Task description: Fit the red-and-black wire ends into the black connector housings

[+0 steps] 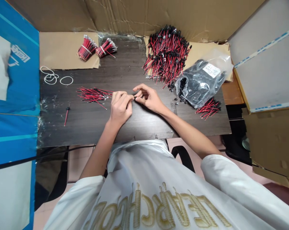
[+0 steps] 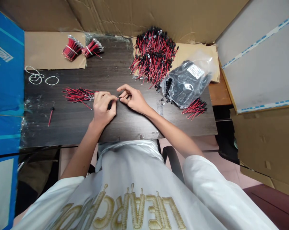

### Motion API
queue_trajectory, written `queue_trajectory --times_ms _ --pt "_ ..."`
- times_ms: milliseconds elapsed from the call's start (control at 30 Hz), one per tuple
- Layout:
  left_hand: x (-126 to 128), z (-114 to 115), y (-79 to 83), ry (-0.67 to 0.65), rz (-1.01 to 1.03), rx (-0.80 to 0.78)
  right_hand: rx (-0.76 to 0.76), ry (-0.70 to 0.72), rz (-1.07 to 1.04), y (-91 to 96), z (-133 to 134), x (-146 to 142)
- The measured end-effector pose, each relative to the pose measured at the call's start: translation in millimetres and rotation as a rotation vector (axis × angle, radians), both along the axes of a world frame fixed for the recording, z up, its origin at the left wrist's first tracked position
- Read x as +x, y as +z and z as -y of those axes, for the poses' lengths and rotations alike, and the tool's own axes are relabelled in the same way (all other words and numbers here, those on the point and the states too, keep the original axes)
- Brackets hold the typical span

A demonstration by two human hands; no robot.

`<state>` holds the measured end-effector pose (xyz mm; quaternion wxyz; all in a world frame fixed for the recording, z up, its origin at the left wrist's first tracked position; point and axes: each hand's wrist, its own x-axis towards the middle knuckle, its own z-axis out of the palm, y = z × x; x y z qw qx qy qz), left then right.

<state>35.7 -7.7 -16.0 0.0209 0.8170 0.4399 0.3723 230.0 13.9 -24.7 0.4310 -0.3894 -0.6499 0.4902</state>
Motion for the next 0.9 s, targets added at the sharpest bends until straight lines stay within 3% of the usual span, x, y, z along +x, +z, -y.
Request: queue_trajectory --times_ms 300,533,767,900 --pt "2 -2 1.4 0.012 -0.009 -0.018 -0.009 0.003 -0.021 2.8 -1 -1" --pt "3 -3 3.3 0.122 0.111 -0.012 0.014 -0.198 -0.049 4.6 -8 5" --pt "3 -4 5.3 0.176 0.283 -0.004 0.047 -0.255 -0.041 10.0 -1 1" --pt "2 -5 7.6 0.223 0.326 -0.006 0.091 -0.147 0.051 20.2 8 0"
